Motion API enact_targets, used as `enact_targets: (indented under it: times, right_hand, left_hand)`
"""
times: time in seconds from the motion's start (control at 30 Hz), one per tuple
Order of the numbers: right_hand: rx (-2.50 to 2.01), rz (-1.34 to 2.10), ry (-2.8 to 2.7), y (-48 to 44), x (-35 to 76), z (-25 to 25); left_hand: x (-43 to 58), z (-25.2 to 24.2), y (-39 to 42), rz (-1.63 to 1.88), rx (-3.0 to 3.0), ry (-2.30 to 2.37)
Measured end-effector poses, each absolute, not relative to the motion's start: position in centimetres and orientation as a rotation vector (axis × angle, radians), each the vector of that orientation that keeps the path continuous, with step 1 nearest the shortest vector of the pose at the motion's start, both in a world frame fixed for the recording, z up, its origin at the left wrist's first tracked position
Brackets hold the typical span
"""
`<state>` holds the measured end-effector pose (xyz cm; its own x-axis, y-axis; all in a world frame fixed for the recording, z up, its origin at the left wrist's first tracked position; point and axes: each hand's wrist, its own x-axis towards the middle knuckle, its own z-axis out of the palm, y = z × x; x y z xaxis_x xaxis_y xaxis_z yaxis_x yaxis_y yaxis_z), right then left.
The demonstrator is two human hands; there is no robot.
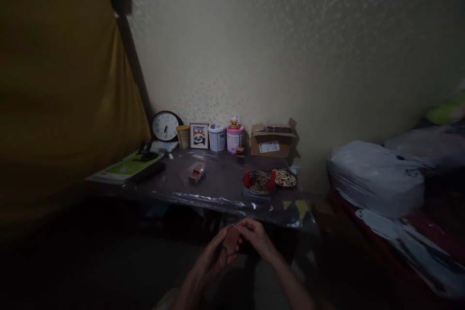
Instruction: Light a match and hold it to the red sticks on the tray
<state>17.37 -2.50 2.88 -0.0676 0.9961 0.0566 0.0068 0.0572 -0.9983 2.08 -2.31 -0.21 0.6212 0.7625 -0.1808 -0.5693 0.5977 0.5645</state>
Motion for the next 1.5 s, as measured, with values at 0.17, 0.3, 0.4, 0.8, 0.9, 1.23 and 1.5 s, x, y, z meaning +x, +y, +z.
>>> enact_targets:
  times: [0.17, 0.3, 0.4, 0.8, 0.9, 1.23, 1.5]
  right_hand:
    - [-1.22, 1.106, -1.31, -2.0, 17.9, 2.1]
    - [-1.272, 0.851, -1.495, -2.0, 18.2, 2.4]
    - [-1.293, 0.647, -1.729, -2.4, 18.4, 3.0]
    - [-1.371, 0.364, -2.189, -3.4, 19.1, 3.0]
    - [-1.37, 0.335, -2.212, -3.4, 19.1, 2.7]
    - [-1.33, 0.268, -2.251, -3.3, 19.2, 2.2]
    - [-1.29, 0.291, -2.264, -3.4, 19.1, 2.5]
  left_hand:
    - [2.0, -0.2, -2.5, 0.777, 0.47, 0.436]
    - [2.0, -0.3, -2.3, 0.748, 0.448, 0.449]
    - [2.0, -0.4, -2.1, 0.753, 0.431, 0.455]
    - [2.1, -1.6, -1.7, 0.775, 0.523, 0.514]
    - [2.2, -1.2, -1.8, 0.773, 0.538, 0.522]
    - [2.1, -1.0, -2.0, 0.778, 0.547, 0.55]
    - [2.2, -1.1, -1.9, 0.753, 0.533, 0.57]
